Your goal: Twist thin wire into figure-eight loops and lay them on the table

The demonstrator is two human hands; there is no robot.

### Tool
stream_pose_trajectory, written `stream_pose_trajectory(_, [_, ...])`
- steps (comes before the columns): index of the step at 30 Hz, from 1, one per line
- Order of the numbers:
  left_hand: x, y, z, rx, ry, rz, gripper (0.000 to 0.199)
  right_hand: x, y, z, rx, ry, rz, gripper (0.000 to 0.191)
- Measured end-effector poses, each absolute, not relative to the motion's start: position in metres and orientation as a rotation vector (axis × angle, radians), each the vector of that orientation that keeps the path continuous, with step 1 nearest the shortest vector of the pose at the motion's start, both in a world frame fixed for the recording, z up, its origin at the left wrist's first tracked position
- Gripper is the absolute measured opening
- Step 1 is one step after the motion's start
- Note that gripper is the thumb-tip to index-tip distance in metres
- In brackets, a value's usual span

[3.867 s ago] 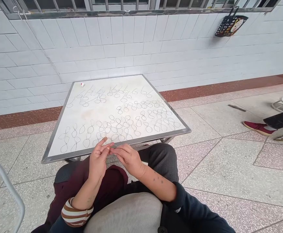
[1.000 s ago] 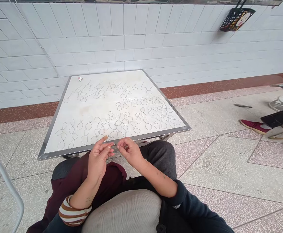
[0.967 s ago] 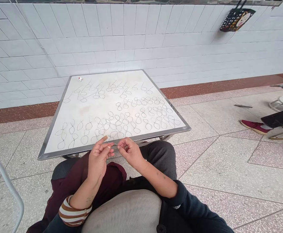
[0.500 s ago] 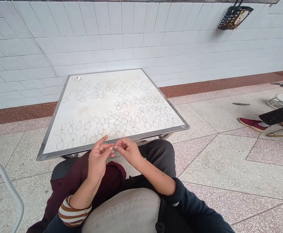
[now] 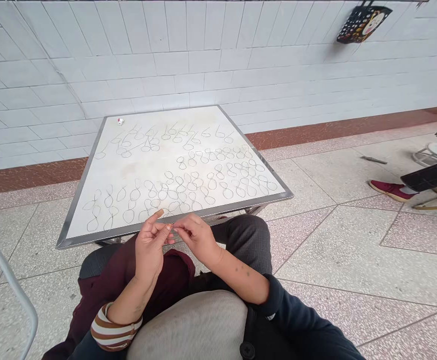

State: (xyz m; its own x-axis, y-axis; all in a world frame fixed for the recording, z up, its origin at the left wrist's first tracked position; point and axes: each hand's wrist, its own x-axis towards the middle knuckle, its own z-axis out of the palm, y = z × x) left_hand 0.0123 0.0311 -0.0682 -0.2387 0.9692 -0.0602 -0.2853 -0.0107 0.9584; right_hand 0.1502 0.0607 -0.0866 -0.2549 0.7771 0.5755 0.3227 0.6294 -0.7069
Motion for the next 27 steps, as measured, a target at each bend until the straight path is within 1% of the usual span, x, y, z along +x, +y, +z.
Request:
stream_pose_trajectory(6, [0.012, 0.03, -0.072, 0.839, 1.185, 1.509, 0.05, 0.158, 0.064, -0.08, -0.78, -2.087, 0.204, 0.019])
stream_pose_trajectory(10, [0.009, 0.031, -0.076, 0.869, 1.21, 1.489, 0.046, 0.161, 0.067, -0.079, -0.703, -2.227, 0.125, 0.026])
stream_pose_trajectory(13, [0.008, 0.033, -0.077, 0.872, 1.227, 1.474, 0.042, 0.16, 0.07, -0.083, -0.688, -2.267, 0.191, 0.027])
stream_pose_trajectory(15, [0.008, 0.034, -0.077, 0.849, 1.213, 1.48, 0.042, 0.157, 0.071, -0.086, -0.766, -2.175, 0.292, 0.021])
stream_pose_trajectory(18, [0.009, 0.035, -0.074, 0.838, 1.182, 1.527, 0.043, 0.153, 0.07, -0.091, -0.884, -1.947, 0.532, 0.01])
stream_pose_trajectory(20, [0.009, 0.036, -0.073, 0.834, 1.168, 1.548, 0.043, 0.151, 0.069, -0.092, -0.899, -1.865, 0.665, 0.01])
stream_pose_trajectory(23, [0.01, 0.036, -0.072, 0.83, 1.145, 1.543, 0.044, 0.15, 0.068, -0.091, -0.889, -1.812, 0.745, 0.011])
stream_pose_trajectory(27, [0.01, 0.035, -0.074, 0.867, 1.151, 1.568, 0.041, 0.146, 0.069, -0.094, -0.943, -1.709, 0.874, 0.008])
